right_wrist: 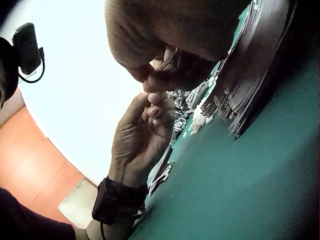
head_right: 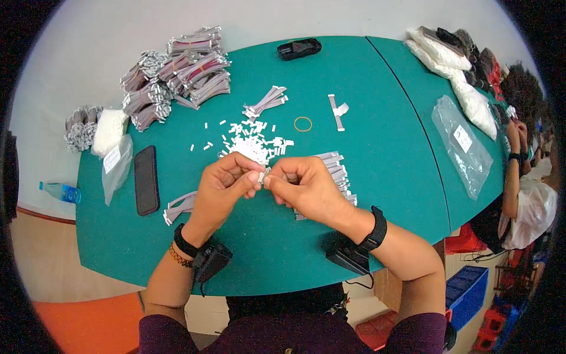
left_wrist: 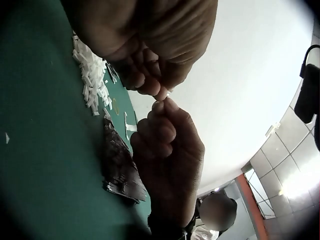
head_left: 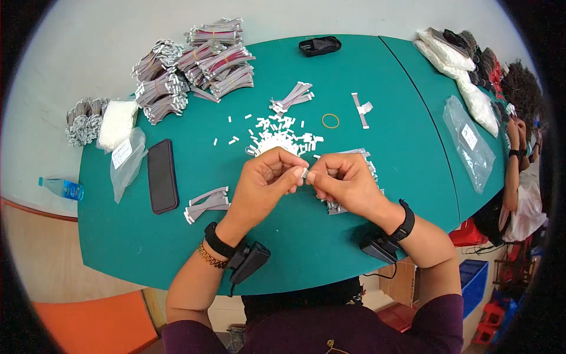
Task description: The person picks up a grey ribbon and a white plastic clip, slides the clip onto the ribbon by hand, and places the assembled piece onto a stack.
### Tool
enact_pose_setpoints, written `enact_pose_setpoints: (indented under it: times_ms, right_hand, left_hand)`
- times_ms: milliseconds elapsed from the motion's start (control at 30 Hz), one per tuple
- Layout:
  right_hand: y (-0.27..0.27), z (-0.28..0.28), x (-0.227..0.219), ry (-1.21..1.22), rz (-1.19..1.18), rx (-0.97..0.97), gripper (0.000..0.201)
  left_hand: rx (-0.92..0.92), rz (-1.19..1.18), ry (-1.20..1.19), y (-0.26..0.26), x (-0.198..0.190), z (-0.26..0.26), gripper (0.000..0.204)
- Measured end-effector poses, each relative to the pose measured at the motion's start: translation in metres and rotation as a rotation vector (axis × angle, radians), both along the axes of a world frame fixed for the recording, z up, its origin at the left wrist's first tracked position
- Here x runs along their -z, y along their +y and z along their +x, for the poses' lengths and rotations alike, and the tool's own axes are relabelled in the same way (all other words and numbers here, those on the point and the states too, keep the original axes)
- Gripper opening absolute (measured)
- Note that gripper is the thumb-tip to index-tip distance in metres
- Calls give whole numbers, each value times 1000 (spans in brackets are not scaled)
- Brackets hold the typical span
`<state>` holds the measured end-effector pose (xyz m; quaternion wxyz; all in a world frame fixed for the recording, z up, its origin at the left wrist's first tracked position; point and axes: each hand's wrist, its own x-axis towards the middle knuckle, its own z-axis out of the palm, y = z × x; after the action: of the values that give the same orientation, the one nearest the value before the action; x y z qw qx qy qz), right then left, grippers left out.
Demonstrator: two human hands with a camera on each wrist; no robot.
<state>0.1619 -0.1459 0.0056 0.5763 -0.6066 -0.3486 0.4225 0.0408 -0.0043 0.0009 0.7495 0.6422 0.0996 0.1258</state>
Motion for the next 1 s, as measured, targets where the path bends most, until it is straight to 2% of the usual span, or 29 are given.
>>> enact_pose_setpoints:
  times_ms: [133, 333, 633, 733, 767, 1000]
  right_hand:
    - [0, 0, 0, 10, -5, -3, 19]
    - [1, 0, 0, 22, -30, -20, 19]
    - [2, 2, 3, 35, 28, -15, 18]
    - [2, 0, 1, 17, 27, -29, 19]
    - [2, 0, 0, 11, 25, -36, 19]
    - [1, -1, -2, -36, -29, -92, 24]
  left_hand:
    - [-2, 8, -7, 0, 2, 1, 10]
    - [-45, 155, -80, -5, 5, 0, 9]
    - [13, 104, 4, 3, 2, 1, 27]
    - [88, 206, 70, 2, 3, -1, 27]
    - [94, 299, 24, 1, 7, 0, 29]
    - [62, 375, -16, 2, 7, -1, 30]
